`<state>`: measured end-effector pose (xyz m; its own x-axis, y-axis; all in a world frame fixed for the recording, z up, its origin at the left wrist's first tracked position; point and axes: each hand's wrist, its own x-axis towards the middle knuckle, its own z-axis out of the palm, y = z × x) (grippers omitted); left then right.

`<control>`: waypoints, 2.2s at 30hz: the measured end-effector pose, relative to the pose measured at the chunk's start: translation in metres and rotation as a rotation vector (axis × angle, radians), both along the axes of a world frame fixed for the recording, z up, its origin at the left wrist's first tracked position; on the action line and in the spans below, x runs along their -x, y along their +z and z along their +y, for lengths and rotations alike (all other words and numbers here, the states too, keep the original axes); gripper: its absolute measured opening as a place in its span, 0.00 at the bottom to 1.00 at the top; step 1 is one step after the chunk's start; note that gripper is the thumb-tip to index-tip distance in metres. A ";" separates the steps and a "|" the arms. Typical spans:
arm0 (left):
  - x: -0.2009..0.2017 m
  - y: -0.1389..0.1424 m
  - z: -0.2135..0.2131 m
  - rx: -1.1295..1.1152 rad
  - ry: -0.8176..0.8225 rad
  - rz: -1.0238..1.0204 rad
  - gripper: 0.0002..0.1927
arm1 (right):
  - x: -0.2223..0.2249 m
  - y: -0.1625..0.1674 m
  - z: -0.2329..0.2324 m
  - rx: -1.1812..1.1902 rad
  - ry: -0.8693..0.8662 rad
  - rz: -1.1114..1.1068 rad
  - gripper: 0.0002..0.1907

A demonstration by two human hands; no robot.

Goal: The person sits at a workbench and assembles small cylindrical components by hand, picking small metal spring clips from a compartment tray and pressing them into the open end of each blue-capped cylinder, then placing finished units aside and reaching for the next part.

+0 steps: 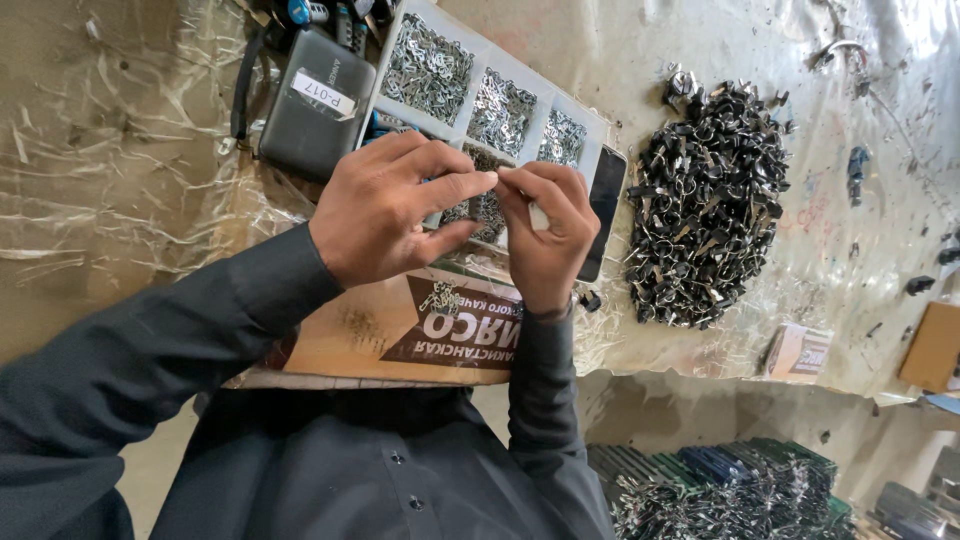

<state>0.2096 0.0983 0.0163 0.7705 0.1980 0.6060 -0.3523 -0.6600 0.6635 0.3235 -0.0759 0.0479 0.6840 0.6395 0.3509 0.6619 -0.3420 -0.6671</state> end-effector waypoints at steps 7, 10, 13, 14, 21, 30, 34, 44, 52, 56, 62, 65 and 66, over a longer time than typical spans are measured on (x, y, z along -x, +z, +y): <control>-0.001 -0.002 0.001 -0.001 -0.005 -0.011 0.23 | 0.002 0.002 -0.003 -0.071 -0.093 0.220 0.07; -0.001 -0.003 0.002 -0.007 -0.012 -0.009 0.23 | 0.004 0.006 0.001 0.162 -0.038 -0.120 0.09; -0.001 -0.002 0.002 -0.003 -0.022 0.008 0.23 | 0.003 0.011 0.009 0.331 0.008 -0.219 0.08; -0.002 -0.002 0.002 -0.002 -0.028 0.016 0.23 | 0.003 0.013 0.011 0.377 0.010 -0.232 0.07; -0.005 0.000 0.003 0.007 -0.019 0.018 0.22 | 0.004 0.019 0.011 0.257 -0.028 -0.189 0.07; -0.006 0.000 0.003 0.013 -0.014 0.013 0.22 | 0.006 0.011 0.005 0.110 -0.079 -0.082 0.04; -0.005 -0.001 0.003 0.003 -0.012 -0.023 0.21 | 0.012 0.011 -0.001 -0.046 -0.017 0.297 0.03; -0.004 -0.004 0.003 -0.047 0.017 -0.058 0.21 | 0.021 0.011 0.001 -0.060 -0.005 0.296 0.05; -0.003 -0.005 0.005 -0.077 0.014 -0.081 0.22 | 0.024 0.005 0.003 -0.096 -0.043 0.290 0.04; -0.002 -0.004 0.005 -0.080 0.014 -0.091 0.22 | 0.024 0.006 0.002 -0.085 -0.045 0.272 0.04; -0.002 -0.006 0.004 -0.081 0.016 -0.094 0.20 | 0.022 0.007 0.002 -0.069 -0.025 0.259 0.04; -0.003 -0.007 0.005 -0.083 0.009 -0.100 0.20 | 0.019 0.002 0.003 -0.062 -0.055 0.228 0.04; -0.004 -0.008 0.005 -0.087 0.014 -0.097 0.20 | 0.017 0.000 0.004 -0.066 -0.041 0.222 0.03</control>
